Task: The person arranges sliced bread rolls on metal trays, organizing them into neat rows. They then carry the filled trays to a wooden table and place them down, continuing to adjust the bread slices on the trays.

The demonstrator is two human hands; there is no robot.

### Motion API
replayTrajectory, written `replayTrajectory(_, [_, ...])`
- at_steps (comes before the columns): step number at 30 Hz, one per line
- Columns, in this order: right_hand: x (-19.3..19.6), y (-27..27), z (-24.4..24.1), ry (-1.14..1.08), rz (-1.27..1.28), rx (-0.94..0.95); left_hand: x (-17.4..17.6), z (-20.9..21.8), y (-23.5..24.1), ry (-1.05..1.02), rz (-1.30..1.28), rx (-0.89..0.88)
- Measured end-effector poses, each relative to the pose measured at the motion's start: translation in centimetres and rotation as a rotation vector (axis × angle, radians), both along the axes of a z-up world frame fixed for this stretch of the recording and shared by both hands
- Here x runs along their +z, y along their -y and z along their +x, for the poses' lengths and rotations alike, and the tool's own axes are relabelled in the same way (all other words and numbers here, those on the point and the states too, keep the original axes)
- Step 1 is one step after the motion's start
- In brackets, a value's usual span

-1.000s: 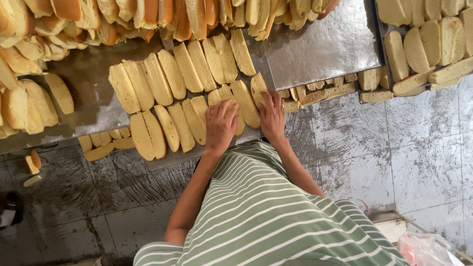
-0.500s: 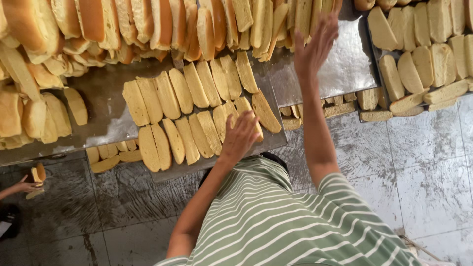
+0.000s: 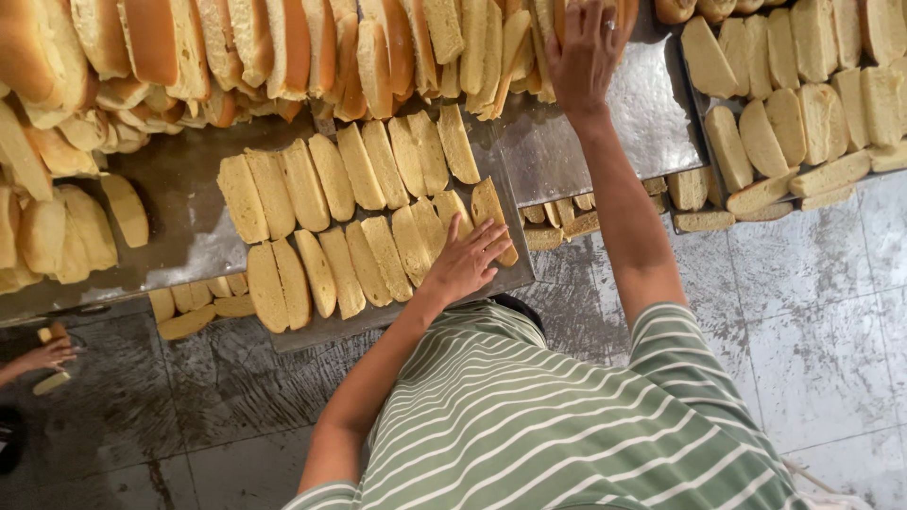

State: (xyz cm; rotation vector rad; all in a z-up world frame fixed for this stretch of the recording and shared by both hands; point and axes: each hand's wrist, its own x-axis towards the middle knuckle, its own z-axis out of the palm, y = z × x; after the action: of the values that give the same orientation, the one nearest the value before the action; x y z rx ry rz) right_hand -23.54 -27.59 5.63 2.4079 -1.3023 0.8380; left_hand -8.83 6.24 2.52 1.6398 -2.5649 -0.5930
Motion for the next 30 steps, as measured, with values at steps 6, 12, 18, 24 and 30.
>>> replayTrajectory(6, [1.1,-4.4,-0.7,0.85,0.159,0.16,1.2,0.5,-0.1,-0.256,-0.14,0.172])
replayTrajectory(12, [-2.2,-19.7,-0.8,0.233,0.482,0.077,2.2,3.6,-1.1,-0.367,-0.318,0.365])
replayTrajectory(18, [-4.1,-17.6,4.0,0.318,0.556,0.021,4.1,4.5,-2.4,-0.475,-0.383,0.414])
replayTrajectory(24, [-6.7,-16.7,5.6,0.471,0.595,0.147,5.2,4.5,-3.7,-0.53,-0.349,0.49])
replayTrajectory(30, [-5.1,-10.8,5.6,0.83,0.593,-0.13,5.3,5.3,-4.8,-0.608,-0.379,0.588])
